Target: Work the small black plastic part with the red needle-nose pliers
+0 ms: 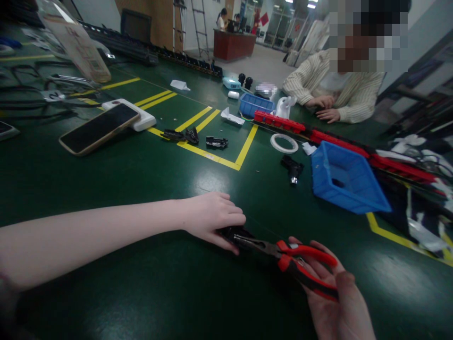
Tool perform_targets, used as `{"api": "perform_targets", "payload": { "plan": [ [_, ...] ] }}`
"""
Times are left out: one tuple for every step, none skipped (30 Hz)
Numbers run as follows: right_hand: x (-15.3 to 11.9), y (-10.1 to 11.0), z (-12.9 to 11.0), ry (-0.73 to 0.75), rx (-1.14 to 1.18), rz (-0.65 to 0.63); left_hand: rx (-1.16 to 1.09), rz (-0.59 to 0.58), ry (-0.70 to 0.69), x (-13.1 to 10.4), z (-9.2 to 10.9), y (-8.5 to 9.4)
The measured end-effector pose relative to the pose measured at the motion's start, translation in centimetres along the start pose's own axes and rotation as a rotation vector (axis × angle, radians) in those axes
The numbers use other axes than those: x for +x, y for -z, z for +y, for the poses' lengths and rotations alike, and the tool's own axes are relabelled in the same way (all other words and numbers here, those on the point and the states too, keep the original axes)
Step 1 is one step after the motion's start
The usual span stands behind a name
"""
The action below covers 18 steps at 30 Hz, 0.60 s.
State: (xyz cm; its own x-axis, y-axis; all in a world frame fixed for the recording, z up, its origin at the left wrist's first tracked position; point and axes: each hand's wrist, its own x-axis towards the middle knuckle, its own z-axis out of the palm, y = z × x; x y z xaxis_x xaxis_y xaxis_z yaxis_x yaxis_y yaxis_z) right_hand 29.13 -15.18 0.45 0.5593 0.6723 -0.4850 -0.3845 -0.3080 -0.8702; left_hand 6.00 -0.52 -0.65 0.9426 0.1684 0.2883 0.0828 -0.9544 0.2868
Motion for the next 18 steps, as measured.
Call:
{"api": "perform_targets", "payload": {
  "plan": [
    [-0.1,-0.1,0.0,0.01,-0.005,0.0,-0.001,0.001,0.0,0.0,0.0,0.0],
    [-0.2,-0.2,0.0,0.02,-0.011,-0.002,-0.002,0.001,-0.001,0.0,0.0,0.0],
    [-0.3,-0.3,0.0,0.026,-0.017,-0.005,-0.004,0.0,-0.001,0.0,0.0,0.1],
    [-0.3,-0.4,0.0,0.034,-0.024,-0.011,-0.01,-0.002,0.0,0.0,0.0,0.1],
    [-0.3,-0.4,0.0,0.041,-0.03,-0.017,-0.017,-0.008,0.001,0.0,0.0,0.2],
    [-0.3,-0.4,0.0,0.044,-0.035,-0.021,-0.024,-0.014,0.003,0.0,0.0,0.2],
    [-0.2,-0.3,0.0,0.044,-0.039,-0.029,-0.028,-0.021,0.007,0.0,0.0,0.2],
    [-0.1,-0.2,0.0,0.043,-0.043,-0.038,-0.03,-0.025,0.01,0.0,0.0,0.3],
    [0.1,0.0,0.0,0.046,-0.046,-0.045,-0.029,-0.027,0.012,0.0,0.0,0.3],
    [0.2,0.2,0.0,0.047,-0.049,-0.055,-0.027,-0.026,0.011,0.0,0.1,0.3],
    [0.3,0.4,-0.1,0.052,-0.049,-0.062,-0.024,-0.024,0.011,0.0,0.1,0.3],
    [0.4,0.6,-0.1,0.061,-0.048,-0.066,-0.023,-0.023,0.01,0.1,0.1,0.3],
    [0.5,0.8,-0.1,0.064,-0.046,-0.066,-0.026,-0.024,0.009,0.1,0.1,0.3],
    [0.5,0.9,-0.2,0.07,-0.044,-0.06,-0.027,-0.025,0.007,0.1,0.1,0.3],
    [0.5,0.9,-0.2,0.072,-0.043,-0.054,-0.027,-0.027,0.006,0.1,0.1,0.3],
    [0.5,0.8,-0.3,0.07,-0.044,-0.044,-0.026,-0.029,0.006,0.1,0.1,0.3],
    [0.4,0.7,-0.3,0.069,-0.047,-0.032,-0.023,-0.031,0.005,0.1,0.0,0.3],
    [0.3,0.5,-0.4,0.064,-0.048,-0.026,-0.021,-0.032,0.005,0.1,0.0,0.3]
  ]
}}
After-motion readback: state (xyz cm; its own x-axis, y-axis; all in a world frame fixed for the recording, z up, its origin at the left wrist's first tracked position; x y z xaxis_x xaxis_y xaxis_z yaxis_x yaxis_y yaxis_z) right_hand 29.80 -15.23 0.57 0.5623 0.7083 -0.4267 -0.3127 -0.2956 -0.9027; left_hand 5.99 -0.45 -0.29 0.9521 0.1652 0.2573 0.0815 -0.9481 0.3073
